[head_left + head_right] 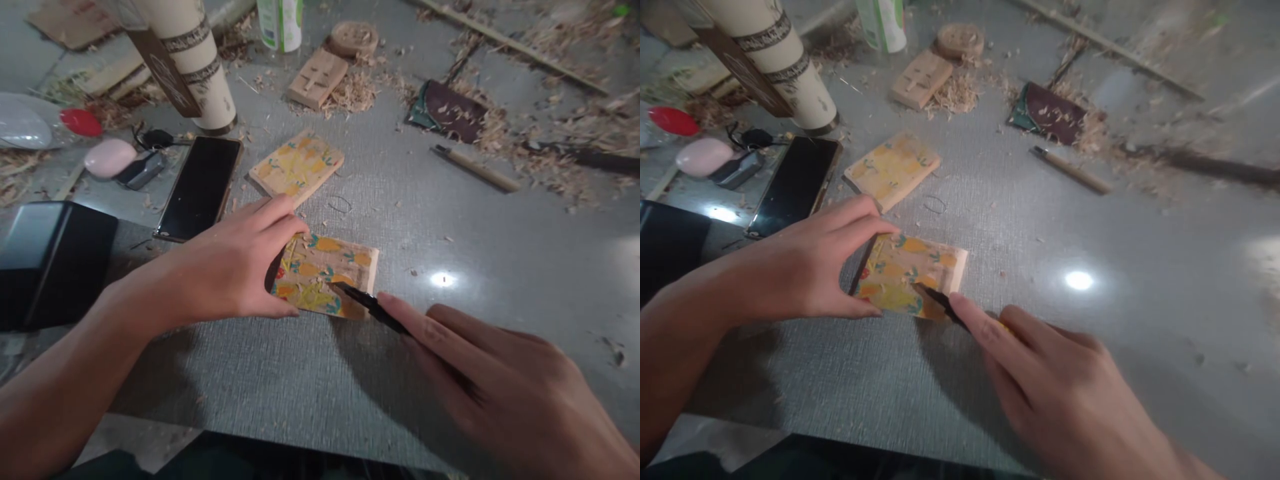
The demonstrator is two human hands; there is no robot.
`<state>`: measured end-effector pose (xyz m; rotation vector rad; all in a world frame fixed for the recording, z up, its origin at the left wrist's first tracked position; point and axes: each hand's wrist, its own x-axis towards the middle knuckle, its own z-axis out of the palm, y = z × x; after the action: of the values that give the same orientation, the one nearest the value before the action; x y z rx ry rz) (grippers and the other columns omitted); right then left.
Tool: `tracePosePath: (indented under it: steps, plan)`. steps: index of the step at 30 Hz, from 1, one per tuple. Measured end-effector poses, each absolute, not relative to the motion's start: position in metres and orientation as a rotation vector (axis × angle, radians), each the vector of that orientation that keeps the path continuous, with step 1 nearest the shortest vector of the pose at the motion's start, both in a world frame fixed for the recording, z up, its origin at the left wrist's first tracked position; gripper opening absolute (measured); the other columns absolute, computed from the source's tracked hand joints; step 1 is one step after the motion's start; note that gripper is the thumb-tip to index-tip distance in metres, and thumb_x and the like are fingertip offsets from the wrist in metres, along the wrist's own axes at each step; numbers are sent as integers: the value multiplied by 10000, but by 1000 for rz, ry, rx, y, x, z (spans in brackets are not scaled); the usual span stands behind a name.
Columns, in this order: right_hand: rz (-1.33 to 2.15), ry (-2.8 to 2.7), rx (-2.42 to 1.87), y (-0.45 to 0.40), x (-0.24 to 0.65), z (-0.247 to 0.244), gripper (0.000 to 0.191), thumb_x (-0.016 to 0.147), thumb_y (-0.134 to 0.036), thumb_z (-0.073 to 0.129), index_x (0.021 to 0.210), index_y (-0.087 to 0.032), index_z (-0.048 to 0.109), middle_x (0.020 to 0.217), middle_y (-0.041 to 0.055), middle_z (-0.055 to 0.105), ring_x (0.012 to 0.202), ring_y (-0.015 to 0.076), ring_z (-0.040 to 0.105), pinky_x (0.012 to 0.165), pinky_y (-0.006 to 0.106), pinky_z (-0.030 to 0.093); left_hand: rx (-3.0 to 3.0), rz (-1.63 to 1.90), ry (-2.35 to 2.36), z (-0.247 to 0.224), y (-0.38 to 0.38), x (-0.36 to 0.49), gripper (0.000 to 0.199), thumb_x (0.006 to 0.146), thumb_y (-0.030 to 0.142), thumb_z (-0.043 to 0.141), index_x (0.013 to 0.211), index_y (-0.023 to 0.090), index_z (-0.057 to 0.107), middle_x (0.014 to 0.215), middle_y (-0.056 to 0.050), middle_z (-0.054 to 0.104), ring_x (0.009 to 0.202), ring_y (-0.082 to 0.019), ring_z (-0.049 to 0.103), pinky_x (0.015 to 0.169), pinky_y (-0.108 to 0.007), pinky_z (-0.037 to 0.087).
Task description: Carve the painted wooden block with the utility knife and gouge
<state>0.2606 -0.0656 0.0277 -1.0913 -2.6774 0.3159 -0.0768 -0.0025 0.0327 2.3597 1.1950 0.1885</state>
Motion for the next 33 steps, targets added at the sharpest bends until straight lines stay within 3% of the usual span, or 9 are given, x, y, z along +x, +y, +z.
tracePosePath:
  steps: [5, 9, 15, 18, 21, 23, 26, 29, 33]
  plan:
    - [286, -2708, -1063, -66, 261, 27, 610, 1056, -80, 504, 1644, -242, 493, 834, -41, 655, 512, 129, 576, 495, 275, 500, 2385, 185, 1177, 34, -2, -77, 682, 807, 473, 885, 1348, 214, 560, 1316, -133, 540, 1220, -382, 604, 1045, -559, 541]
    - [227, -2740, -1078, -67, 261, 28, 658, 1041, -91, 520, 1677, -248, 464, 870, -32, 677, 513, 136, 571, 452, 304, 476, 2379, 197, 1186, 32, -2, -77, 690, 779, 506, 900, 1329, 260, 564, 1302, -122, 545, 1217, -389, 608, 1037, -570, 552]
    - [236, -2907, -925, -68, 262, 41, 826, 920, -18, 411, 1740, -89, 338, 833, 17, 616, 558, 178, 612, 408, 344, 449, 2383, 233, 1161, 31, 0, -75, 633, 753, 483, 910, 1255, 271, 587, 1284, -115, 565, 1179, -382, 626, 1005, -546, 572]
    - [388, -2830, -1039, -65, 259, 44, 781, 990, -53, 414, 1753, -205, 340, 874, 7, 692, 554, 156, 642, 419, 303, 474, 2408, 233, 1150, 34, -1, -72, 571, 782, 457, 885, 1225, 252, 588, 1272, -115, 561, 1157, -367, 628, 1000, -528, 566]
    - [626, -2654, -1159, -62, 254, 43, 639, 1095, -209, 473, 1721, -316, 404, 1023, 21, 803, 639, 150, 736, 468, 237, 540, 2418, 228, 1151, 36, -1, -70, 524, 812, 441, 854, 1213, 226, 596, 1216, -108, 550, 1102, -350, 623, 961, -521, 560]
    - [732, -2556, -1232, -60, 252, 41, 574, 1109, -271, 508, 1677, -345, 480, 1089, 24, 835, 699, 158, 783, 475, 210, 557, 2426, 238, 1151, 36, -1, -70, 512, 813, 432, 856, 1202, 213, 603, 1176, -101, 545, 1080, -350, 620, 950, -520, 550]
    - [896, -2472, -1280, -57, 253, 37, 558, 1076, -250, 559, 1624, -352, 570, 1040, 0, 856, 738, 182, 812, 500, 213, 598, 2434, 248, 1143, 34, -1, -71, 527, 805, 424, 880, 1200, 214, 601, 1188, -101, 547, 1087, -349, 620, 946, -512, 544]
    - [1018, -2408, -1293, -51, 255, 34, 583, 1046, -227, 597, 1614, -359, 591, 1022, -23, 862, 794, 209, 827, 593, 267, 670, 2423, 243, 1144, 32, 0, -73, 574, 768, 429, 915, 1201, 240, 589, 1209, -93, 543, 1082, -338, 617, 932, -507, 554]
    - [1329, -2321, -1288, -42, 255, 35, 531, 1081, -286, 595, 1596, -410, 599, 1264, -35, 836, 1027, 176, 828, 830, 262, 686, 2385, 193, 1165, 33, 1, -74, 629, 757, 443, 899, 1254, 248, 566, 1248, -103, 545, 1123, -359, 618, 972, -548, 569]
